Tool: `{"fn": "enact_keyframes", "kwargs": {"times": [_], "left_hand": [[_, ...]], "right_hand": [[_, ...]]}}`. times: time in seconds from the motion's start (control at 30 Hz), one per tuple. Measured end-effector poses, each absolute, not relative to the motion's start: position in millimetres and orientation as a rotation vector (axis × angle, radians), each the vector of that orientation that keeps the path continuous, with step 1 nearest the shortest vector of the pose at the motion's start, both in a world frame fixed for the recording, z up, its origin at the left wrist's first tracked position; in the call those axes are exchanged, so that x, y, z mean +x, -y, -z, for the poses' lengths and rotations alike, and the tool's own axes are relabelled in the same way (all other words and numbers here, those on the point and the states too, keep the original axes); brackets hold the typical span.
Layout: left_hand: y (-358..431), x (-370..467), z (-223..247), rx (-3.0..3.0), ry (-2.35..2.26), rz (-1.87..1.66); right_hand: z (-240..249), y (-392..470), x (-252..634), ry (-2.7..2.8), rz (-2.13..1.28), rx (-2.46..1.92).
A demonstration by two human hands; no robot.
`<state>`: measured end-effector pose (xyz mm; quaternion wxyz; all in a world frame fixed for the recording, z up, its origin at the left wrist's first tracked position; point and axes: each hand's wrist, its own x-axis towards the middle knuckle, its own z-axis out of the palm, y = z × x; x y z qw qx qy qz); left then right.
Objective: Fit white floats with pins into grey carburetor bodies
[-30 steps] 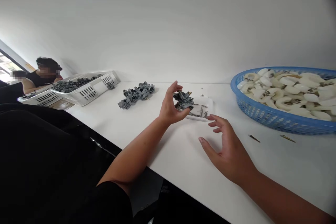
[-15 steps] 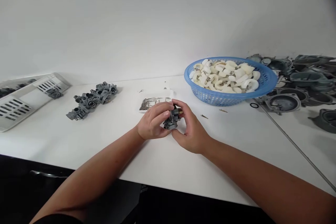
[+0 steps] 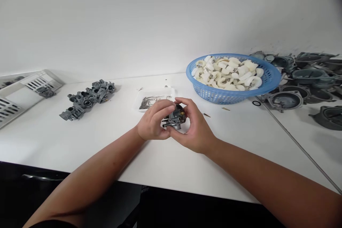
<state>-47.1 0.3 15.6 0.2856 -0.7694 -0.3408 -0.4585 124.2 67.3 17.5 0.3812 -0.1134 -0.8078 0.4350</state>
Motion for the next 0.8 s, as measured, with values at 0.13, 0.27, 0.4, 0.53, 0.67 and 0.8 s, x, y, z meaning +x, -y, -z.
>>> {"fn": "enact_keyframes", "kwargs": {"times": [0.13, 0.27, 0.4, 0.53, 0.67, 0.8], "left_hand": [[2.9, -41.0, -16.8, -2.123, 1.077, 1.205], [4.4, -39.3, -13.7, -2.221, 1.143, 1.24], [3.1, -39.7, -10.2, -2.299, 1.209, 1.288], [3.0, -39.3, -11.5, -2.344, 1.295, 1.279], [5.2, -41.3, -15.3, -2.376, 1.386, 1.209], [7.2, -45.2, -18.0, -2.405, 1.404, 1.171]], "right_hand": [[-23.3, -66.8, 124.5, 2.086, -1.116, -0.469], [-27.8, -64.2, 126.4, 2.153, -1.132, -0.552], [-30.1, -64.5, 127.8, 2.238, -1.101, -0.619], [-33.0, -68.0, 128.6, 2.293, -1.069, -0.682], [-33.9, -69.2, 128.8, 2.287, -1.089, -0.658], [-33.4, -67.7, 129.0, 2.287, -1.112, -0.626]]}}
